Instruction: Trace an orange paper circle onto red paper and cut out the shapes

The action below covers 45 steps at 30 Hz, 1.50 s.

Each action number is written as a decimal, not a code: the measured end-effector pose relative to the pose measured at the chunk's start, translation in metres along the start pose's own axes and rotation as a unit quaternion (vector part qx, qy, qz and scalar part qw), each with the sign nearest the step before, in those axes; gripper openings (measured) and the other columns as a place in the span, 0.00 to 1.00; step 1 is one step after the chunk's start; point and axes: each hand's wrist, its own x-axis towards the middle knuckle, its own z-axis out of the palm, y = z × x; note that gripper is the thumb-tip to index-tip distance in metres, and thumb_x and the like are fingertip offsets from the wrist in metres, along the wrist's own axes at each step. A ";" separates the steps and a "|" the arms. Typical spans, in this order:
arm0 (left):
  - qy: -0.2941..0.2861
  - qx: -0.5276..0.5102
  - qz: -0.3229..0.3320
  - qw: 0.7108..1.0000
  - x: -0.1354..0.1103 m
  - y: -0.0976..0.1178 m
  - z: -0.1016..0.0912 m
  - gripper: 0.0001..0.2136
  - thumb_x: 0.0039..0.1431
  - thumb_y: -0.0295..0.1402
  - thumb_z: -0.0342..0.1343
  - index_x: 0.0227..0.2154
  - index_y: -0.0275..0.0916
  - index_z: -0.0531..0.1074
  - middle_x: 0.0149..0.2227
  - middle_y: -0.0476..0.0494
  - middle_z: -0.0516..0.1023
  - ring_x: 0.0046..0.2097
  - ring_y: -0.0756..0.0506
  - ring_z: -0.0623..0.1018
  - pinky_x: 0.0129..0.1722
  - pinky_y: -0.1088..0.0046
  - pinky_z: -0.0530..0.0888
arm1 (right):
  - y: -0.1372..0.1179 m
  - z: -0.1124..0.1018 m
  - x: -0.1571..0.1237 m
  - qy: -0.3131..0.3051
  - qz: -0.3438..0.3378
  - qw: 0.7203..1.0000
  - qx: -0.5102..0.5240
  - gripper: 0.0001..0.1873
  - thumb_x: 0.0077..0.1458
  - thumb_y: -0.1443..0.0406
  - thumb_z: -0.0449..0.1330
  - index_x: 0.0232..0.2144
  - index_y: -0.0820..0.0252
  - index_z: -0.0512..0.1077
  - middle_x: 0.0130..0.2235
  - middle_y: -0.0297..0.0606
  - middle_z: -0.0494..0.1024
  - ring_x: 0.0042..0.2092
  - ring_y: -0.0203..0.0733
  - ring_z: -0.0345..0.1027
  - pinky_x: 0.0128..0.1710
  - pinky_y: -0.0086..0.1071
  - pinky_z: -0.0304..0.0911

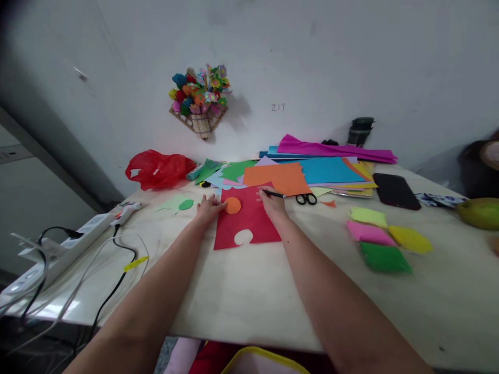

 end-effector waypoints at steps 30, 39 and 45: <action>0.043 0.030 -0.029 0.998 -0.001 0.001 0.009 0.20 0.47 0.52 0.49 0.27 0.39 0.72 0.59 0.40 0.53 0.59 0.32 0.49 0.53 0.52 0.49 | -0.023 0.014 -0.006 -0.017 0.039 0.999 0.014 0.09 0.50 0.61 0.52 0.31 0.61 0.66 0.26 0.40 0.75 0.24 0.34 0.68 0.23 0.26 0.62; 0.063 0.042 -0.041 0.996 -0.002 0.001 0.012 0.21 0.46 0.53 0.49 0.28 0.40 0.73 0.59 0.41 0.54 0.60 0.34 0.49 0.54 0.54 0.49 | -0.022 0.051 0.016 -0.097 0.032 0.995 0.015 0.06 0.50 0.66 0.53 0.32 0.61 0.68 0.28 0.37 0.75 0.24 0.31 0.68 0.24 0.25 0.63; 0.067 0.047 -0.053 0.995 -0.002 0.002 0.013 0.18 0.47 0.52 0.50 0.27 0.42 0.73 0.59 0.45 0.54 0.60 0.35 0.50 0.55 0.56 0.49 | 0.010 0.062 0.013 -0.069 0.034 0.996 0.048 0.06 0.49 0.64 0.54 0.30 0.60 0.67 0.24 0.35 0.73 0.23 0.33 0.68 0.25 0.29 0.65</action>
